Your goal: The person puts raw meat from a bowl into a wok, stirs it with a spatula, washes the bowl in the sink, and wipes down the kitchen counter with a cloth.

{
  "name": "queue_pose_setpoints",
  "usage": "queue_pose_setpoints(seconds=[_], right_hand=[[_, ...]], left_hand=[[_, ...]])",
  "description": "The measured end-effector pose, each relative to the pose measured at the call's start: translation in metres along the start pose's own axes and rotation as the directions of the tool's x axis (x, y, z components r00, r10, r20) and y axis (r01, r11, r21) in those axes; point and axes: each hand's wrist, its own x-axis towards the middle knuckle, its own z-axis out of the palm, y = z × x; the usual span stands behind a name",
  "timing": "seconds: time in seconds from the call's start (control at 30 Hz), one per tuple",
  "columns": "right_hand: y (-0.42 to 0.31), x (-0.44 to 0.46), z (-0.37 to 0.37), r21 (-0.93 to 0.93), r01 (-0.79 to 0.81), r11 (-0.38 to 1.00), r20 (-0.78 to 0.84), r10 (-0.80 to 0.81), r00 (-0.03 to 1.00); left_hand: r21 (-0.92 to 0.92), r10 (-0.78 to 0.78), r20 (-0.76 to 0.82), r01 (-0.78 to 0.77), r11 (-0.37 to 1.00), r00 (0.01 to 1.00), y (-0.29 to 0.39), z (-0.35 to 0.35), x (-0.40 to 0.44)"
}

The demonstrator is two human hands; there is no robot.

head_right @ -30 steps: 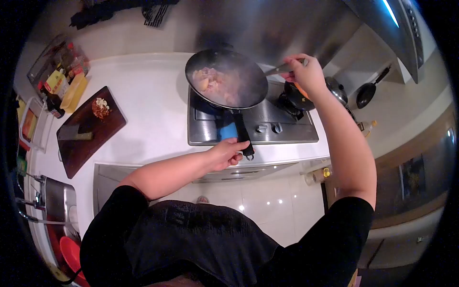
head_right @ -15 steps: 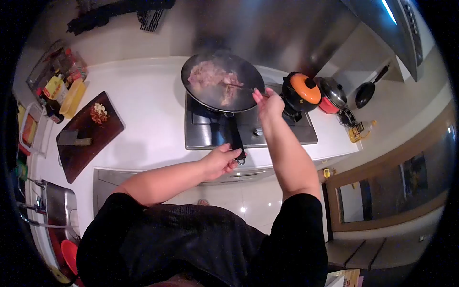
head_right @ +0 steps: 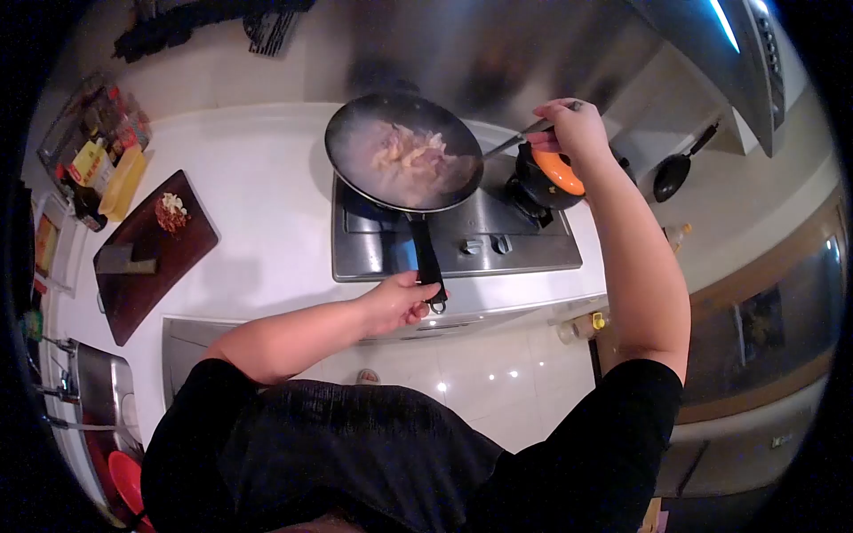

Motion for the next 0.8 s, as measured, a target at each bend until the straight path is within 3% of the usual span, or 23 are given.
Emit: queue_pose_setpoints(seconds=[0.07,0.1,0.17,0.23,0.3,0.37,0.5,0.57,0.67,0.73,0.8], right_hand=[[0.011,0.011,-0.005,-0.089,0.005,0.996,0.032,-0.002,0.999],[0.030,0.021,-0.006,-0.034,-0.036,0.999,0.044,0.037,0.998],[0.091,0.047,-0.002,0.315,-0.132,0.940,0.028,0.129,0.991],[0.155,0.056,0.014,0.602,-0.222,0.767,0.039,0.249,0.968],[0.187,0.041,0.048,0.738,-0.229,0.634,0.132,0.198,0.971],[0.191,0.028,0.072,0.792,-0.142,0.594,0.132,0.061,0.989],[0.144,0.010,0.062,0.584,0.005,0.811,0.155,-0.118,0.981],[0.121,-0.005,0.048,0.490,0.091,0.867,0.205,-0.216,0.955],[0.091,-0.029,0.032,0.281,0.246,0.928,0.290,-0.327,0.900],[0.078,-0.043,0.021,0.137,0.387,0.912,0.352,-0.410,0.841],[0.037,-0.066,0.008,-0.112,0.711,0.694,0.494,-0.582,0.646]], left_hand=[[0.024,-0.003,0.000,0.003,1.000,1.000,0.003,0.001,-0.002],[0.036,-0.004,-0.002,0.004,0.999,1.000,0.003,0.001,-0.003],[0.048,-0.009,-0.024,0.010,0.999,1.000,0.002,0.001,-0.001],[0.059,-0.018,-0.025,0.020,0.998,1.000,0.000,-0.002,0.004],[0.019,-0.024,-0.005,0.024,1.000,1.000,-0.004,-0.005,0.007],[-0.015,-0.015,0.012,0.015,1.000,1.000,-0.007,-0.008,0.011],[0.001,-0.035,-0.002,0.035,0.999,0.999,-0.001,-0.009,0.008],[0.044,-0.040,-0.068,0.043,0.998,0.997,0.001,-0.002,0.005],[0.000,-0.030,-0.018,0.030,1.000,0.999,0.002,-0.002,0.004],[-0.007,-0.027,0.004,0.027,1.000,1.000,0.002,-0.003,0.005],[0.001,-0.027,0.035,0.027,1.000,0.999,0.001,-0.005,0.006]])
